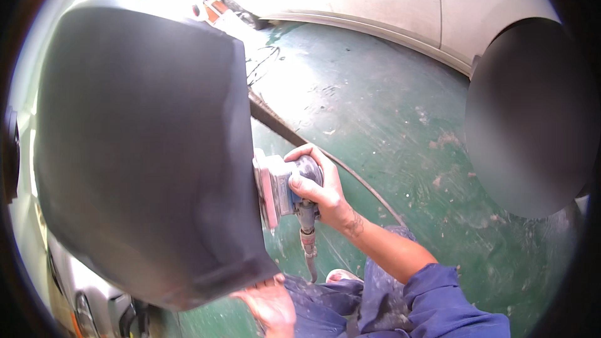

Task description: The person uses a handheld electric sander to smooth the surface of a large black car bumper. They move the sander across the curved exterior and along the edges, then flip the bumper to sand the interior side.

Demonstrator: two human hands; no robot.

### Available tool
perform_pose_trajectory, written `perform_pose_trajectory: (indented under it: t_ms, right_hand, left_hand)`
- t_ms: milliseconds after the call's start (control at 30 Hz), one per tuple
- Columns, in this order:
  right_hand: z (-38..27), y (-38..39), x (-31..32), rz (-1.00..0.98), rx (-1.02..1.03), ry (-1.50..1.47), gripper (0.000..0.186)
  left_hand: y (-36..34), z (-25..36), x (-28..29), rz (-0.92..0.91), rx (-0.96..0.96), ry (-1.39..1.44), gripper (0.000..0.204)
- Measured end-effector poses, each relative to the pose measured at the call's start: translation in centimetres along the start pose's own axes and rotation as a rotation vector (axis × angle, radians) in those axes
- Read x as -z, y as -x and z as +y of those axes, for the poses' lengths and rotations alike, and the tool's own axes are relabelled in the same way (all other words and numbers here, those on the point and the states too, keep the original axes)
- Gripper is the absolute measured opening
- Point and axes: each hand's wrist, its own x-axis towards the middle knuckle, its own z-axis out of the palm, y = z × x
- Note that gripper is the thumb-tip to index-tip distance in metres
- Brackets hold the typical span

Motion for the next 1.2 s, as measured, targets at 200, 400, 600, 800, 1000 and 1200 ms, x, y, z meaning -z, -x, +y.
perform_pose_trajectory:
  t_ms: [200, 400, 600, 800, 1000, 1200]
  right_hand:
    - [-1.5, -6.8, -3.1, -0.005, -0.175, -0.222, 0.053]
    - [-5.9, -8.8, -1.1, 0.148, -0.304, -0.239, 0.053]
    - [-6.4, -10.7, -1.9, 0.109, -0.392, -0.147, 0.050]
    - [-7.6, -13.7, -3.0, 0.114, -0.563, -0.087, 0.047]
    - [-8.9, -16.0, -2.2, 0.077, -0.777, -0.021, 0.042]
    - [-10.8, -21.4, -2.4, -0.017, -0.962, 0.178, 0.047]
  left_hand:
    - [2.7, 4.2, -3.3, 0.341, 0.264, 0.044, 0.073]
    - [2.0, 7.4, -6.7, 0.572, 0.733, 0.024, 0.070]
    - [2.4, 6.6, -4.0, 0.725, 0.857, 0.096, 0.065]
    - [-0.2, 7.2, -4.5, 0.952, 0.809, 0.087, 0.071]
    - [0.7, 6.5, -4.3, 1.098, 0.760, 0.015, 0.055]
    - [0.7, 6.8, -4.7, 1.154, 0.768, -0.023, 0.048]
